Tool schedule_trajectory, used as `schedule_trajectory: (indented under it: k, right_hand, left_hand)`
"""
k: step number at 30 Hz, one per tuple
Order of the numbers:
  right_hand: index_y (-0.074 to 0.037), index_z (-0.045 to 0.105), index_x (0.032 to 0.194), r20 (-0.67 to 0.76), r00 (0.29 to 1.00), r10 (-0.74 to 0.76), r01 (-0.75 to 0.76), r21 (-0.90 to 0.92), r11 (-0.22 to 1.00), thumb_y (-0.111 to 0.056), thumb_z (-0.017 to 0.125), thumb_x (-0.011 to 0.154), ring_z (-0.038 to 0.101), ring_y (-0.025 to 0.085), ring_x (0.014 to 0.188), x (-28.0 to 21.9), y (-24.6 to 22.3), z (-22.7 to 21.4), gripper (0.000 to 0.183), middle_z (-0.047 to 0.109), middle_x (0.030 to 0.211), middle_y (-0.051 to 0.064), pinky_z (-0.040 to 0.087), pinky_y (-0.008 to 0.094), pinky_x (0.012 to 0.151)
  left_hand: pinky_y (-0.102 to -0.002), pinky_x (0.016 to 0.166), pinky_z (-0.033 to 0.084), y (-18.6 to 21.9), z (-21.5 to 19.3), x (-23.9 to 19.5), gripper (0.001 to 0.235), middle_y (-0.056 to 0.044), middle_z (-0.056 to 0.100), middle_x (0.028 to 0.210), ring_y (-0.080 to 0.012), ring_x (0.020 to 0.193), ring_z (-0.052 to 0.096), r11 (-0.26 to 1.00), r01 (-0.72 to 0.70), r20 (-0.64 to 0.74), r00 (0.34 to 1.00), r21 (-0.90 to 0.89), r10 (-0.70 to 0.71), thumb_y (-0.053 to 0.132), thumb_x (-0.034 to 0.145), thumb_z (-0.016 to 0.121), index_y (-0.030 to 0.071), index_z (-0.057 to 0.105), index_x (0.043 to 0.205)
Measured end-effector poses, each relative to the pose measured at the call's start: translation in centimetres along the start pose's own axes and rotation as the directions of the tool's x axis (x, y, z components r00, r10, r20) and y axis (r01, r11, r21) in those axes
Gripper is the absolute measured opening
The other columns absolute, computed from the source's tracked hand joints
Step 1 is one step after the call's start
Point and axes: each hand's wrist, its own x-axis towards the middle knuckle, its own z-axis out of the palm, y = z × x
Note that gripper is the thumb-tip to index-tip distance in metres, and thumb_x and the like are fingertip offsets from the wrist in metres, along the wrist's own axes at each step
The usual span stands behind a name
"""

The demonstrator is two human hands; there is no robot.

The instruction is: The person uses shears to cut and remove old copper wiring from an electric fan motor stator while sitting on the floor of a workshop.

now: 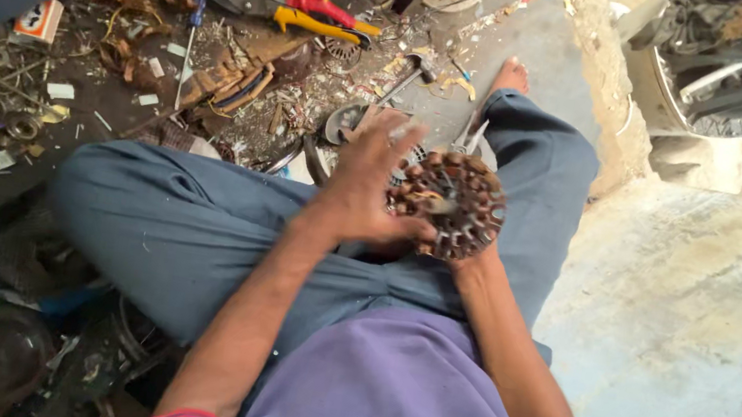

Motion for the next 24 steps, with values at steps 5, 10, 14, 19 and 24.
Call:
schedule_trajectory:
  k: [5,10,14,19,24]
  right_hand:
    - [-0.001,0.057,0.147,-0.22,0.97,-0.103,0.084,-0.096,0.992,-0.027,0.053,0.117,0.067,0.029,0.11,0.4,1.8,2.3,0.039,0.068,0.127,0.014,0.056,0.045,0.092]
    - [-0.014,0.06,0.136,-0.394,0.884,-0.253,-0.054,-0.622,0.782,-0.027,0.059,0.105,0.061,0.022,0.093,-0.5,1.8,6.7,0.033,0.066,0.107,0.005,0.053,0.044,0.074]
    - [-0.003,0.066,0.124,-0.166,0.927,-0.337,-0.052,-0.944,0.325,-0.024,0.06,0.102,0.065,0.018,0.105,-2.3,-0.5,9.1,0.031,0.071,0.112,0.004,0.056,0.036,0.087]
    - [-0.001,0.066,0.12,-0.057,0.997,0.044,-0.06,-0.997,0.056,-0.026,0.062,0.101,0.063,0.014,0.108,-5.8,-0.3,12.1,0.031,0.071,0.11,0.006,0.05,0.029,0.097]
    - [-0.002,0.067,0.114,-0.164,0.944,0.285,-0.208,-0.969,0.132,-0.032,0.062,0.099,0.063,0.015,0.093,-7.5,1.1,14.9,0.035,0.07,0.103,0.006,0.055,0.031,0.084]
  left_hand:
    - [-0.045,0.123,0.042,-1.7,6.0,-1.5,0.064,-0.015,0.059,0.147,-0.0305,0.141,0.056,0.827,0.296,0.034,0.947,-0.477,-0.32,0.057,0.111,0.044,0.009,0.049,0.153]
    - [-0.05,0.099,0.049,-6.6,7.4,-3.4,0.056,-0.021,0.062,0.134,-0.0341,0.119,0.062,-0.204,0.117,0.205,0.845,-0.972,-0.494,0.049,0.117,0.041,0.004,0.056,0.147]
    - [-0.048,0.079,0.058,-8.1,5.1,-2.7,0.052,-0.025,0.065,0.126,-0.0373,0.1,0.07,-0.588,-0.087,0.228,0.869,-0.804,-0.44,0.049,0.11,0.045,0.009,0.058,0.14]
    - [-0.046,0.078,0.058,-7.2,4.0,-1.2,0.056,-0.026,0.065,0.127,-0.0373,0.101,0.07,-0.641,-0.167,0.157,0.895,-0.749,-0.417,0.05,0.103,0.046,0.01,0.056,0.141]
    - [-0.046,0.075,0.059,-7.4,4.5,-1.4,0.052,-0.027,0.065,0.126,-0.0369,0.099,0.07,-0.57,-0.182,0.121,0.884,-0.801,-0.451,0.043,0.107,0.045,0.006,0.054,0.141]
